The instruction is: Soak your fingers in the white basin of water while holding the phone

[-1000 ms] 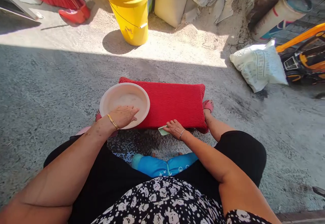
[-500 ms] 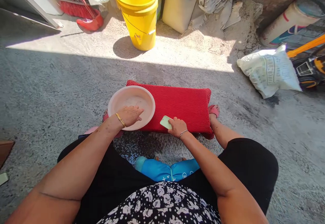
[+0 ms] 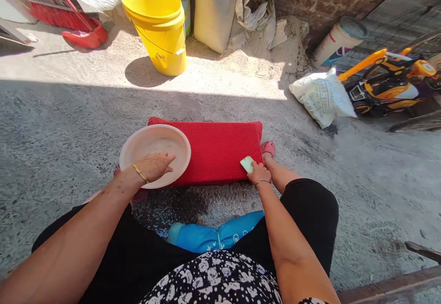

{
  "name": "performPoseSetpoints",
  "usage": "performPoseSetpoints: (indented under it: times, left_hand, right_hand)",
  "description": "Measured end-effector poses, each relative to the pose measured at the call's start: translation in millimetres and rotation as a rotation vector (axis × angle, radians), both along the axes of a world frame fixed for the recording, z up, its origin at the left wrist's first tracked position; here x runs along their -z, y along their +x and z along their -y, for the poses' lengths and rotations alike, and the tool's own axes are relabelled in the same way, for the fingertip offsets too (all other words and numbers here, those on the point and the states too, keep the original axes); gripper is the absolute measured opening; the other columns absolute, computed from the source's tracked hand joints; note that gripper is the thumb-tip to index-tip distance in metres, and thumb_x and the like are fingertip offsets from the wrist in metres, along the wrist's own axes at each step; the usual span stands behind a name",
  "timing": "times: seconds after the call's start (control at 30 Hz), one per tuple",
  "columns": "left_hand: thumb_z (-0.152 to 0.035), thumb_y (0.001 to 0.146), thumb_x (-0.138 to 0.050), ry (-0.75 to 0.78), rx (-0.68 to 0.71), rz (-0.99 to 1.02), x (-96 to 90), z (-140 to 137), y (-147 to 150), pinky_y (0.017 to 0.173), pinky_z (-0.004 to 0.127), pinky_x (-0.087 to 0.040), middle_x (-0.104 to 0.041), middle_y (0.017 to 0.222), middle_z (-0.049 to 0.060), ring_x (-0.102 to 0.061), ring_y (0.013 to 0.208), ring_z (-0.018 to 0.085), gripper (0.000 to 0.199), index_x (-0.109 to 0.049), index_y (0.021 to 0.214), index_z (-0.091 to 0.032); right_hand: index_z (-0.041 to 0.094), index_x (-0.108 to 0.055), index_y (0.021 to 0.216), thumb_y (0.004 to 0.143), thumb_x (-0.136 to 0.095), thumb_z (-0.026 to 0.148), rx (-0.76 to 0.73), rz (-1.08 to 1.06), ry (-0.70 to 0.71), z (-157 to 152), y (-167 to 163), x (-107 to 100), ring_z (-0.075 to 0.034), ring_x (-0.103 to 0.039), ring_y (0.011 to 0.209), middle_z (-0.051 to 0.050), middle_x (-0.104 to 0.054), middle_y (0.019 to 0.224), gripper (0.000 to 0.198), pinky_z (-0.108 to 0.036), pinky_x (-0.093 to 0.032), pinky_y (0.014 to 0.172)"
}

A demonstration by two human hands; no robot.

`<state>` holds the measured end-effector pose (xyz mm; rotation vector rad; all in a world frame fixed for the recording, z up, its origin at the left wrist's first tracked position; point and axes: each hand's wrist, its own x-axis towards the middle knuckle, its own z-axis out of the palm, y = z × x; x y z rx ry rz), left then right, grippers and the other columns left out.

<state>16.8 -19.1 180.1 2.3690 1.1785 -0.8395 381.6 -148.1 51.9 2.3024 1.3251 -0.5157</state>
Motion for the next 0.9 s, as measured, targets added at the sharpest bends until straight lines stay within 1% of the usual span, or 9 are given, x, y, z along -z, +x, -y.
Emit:
performPoseSetpoints:
  times: [0.1,0.17,0.4,0.5,0.57,0.63,0.8,0.87,0.9]
  left_hand:
    - [-0.033,0.092,-0.046,-0.005,0.004,0.009,2.5,-0.8,0.4,0.089,0.046,-0.048,-0.062,0.125,0.017,-0.060,0.114,0.032,0.039,-0.056,0.127,-0.019]
    - [-0.032,0.092,-0.047,0.003,0.013,0.022,4.6,-1.5,-0.5,0.089,0.045,-0.049,-0.063,0.124,0.017,-0.061,0.113,0.031,0.038,-0.057,0.126,-0.018]
    - [-0.032,0.092,-0.048,0.005,0.009,0.034,8.3,-2.6,-4.3,0.088,0.042,-0.048,-0.064,0.123,0.017,-0.062,0.112,0.030,0.036,-0.058,0.123,-0.018]
    - [-0.033,0.092,-0.048,0.019,0.000,0.031,8.1,-3.1,-5.1,0.088,0.041,-0.048,-0.065,0.121,0.015,-0.062,0.111,0.029,0.036,-0.058,0.124,-0.020]
    - [-0.034,0.092,-0.048,0.025,0.003,0.038,6.2,-2.8,-4.9,0.088,0.040,-0.048,-0.064,0.121,0.014,-0.062,0.110,0.029,0.036,-0.057,0.124,-0.021]
    - [-0.034,0.092,-0.048,0.025,0.007,0.049,2.8,-1.6,-4.3,0.088,0.041,-0.048,-0.064,0.122,0.015,-0.062,0.111,0.029,0.036,-0.057,0.125,-0.021]
    - [-0.030,0.092,-0.048,0.014,0.010,0.051,-5.3,2.0,-4.5,0.087,0.044,-0.049,-0.063,0.122,0.017,-0.061,0.112,0.031,0.036,-0.058,0.124,-0.017]
    - [-0.030,0.092,-0.049,0.013,0.007,0.044,-5.8,2.5,-5.4,0.087,0.044,-0.049,-0.064,0.123,0.016,-0.060,0.113,0.031,0.035,-0.058,0.123,-0.018]
    - [-0.030,0.092,-0.049,0.015,0.006,0.043,-5.4,2.5,-5.9,0.087,0.043,-0.049,-0.063,0.123,0.016,-0.060,0.113,0.030,0.035,-0.058,0.123,-0.018]
  right_hand:
    - [0.022,-0.054,0.129,0.082,-0.060,0.044,0.105,0.036,0.009,-0.6,26.1,-10.4,-0.025,-0.061,0.103,-0.013,-0.057,0.117,0.052,-0.033,-0.045,0.078]
    - [0.022,-0.054,0.129,0.083,-0.059,0.047,0.035,0.000,0.056,-8.0,10.0,-13.4,-0.026,-0.061,0.102,-0.013,-0.057,0.116,0.052,-0.033,-0.045,0.077]
    - [0.029,-0.056,0.124,0.084,-0.061,0.048,-0.522,-0.298,0.121,-32.3,-152.1,0.9,-0.022,-0.057,0.100,-0.008,-0.056,0.114,0.045,-0.031,-0.041,0.082]
    - [0.030,-0.055,0.125,0.085,-0.060,0.048,-0.631,-0.355,0.120,-36.8,-177.2,11.7,-0.023,-0.055,0.102,-0.008,-0.056,0.116,0.045,-0.033,-0.041,0.083]
    - [0.030,-0.055,0.126,0.084,-0.060,0.047,-0.579,-0.321,0.127,-36.5,-158.9,17.2,-0.023,-0.056,0.102,-0.008,-0.056,0.116,0.045,-0.032,-0.041,0.083]
    - [0.030,-0.055,0.128,0.084,-0.062,0.045,-0.430,-0.251,0.126,-30.4,-116.9,20.1,-0.022,-0.057,0.103,-0.007,-0.056,0.117,0.048,-0.031,-0.042,0.082]
    - [0.022,-0.053,0.131,0.084,-0.059,0.047,0.166,-0.047,0.133,-0.6,6.8,18.3,-0.024,-0.062,0.100,-0.013,-0.059,0.117,0.054,-0.031,-0.046,0.075]
    - [0.018,-0.055,0.127,0.084,-0.057,0.051,0.335,-0.023,0.144,3.0,25.9,16.5,-0.024,-0.064,0.096,-0.014,-0.062,0.112,0.054,-0.031,-0.046,0.072]
    - [0.018,-0.056,0.126,0.085,-0.056,0.052,0.356,-0.031,0.161,1.1,24.3,15.8,-0.024,-0.064,0.095,-0.014,-0.062,0.111,0.054,-0.031,-0.047,0.071]
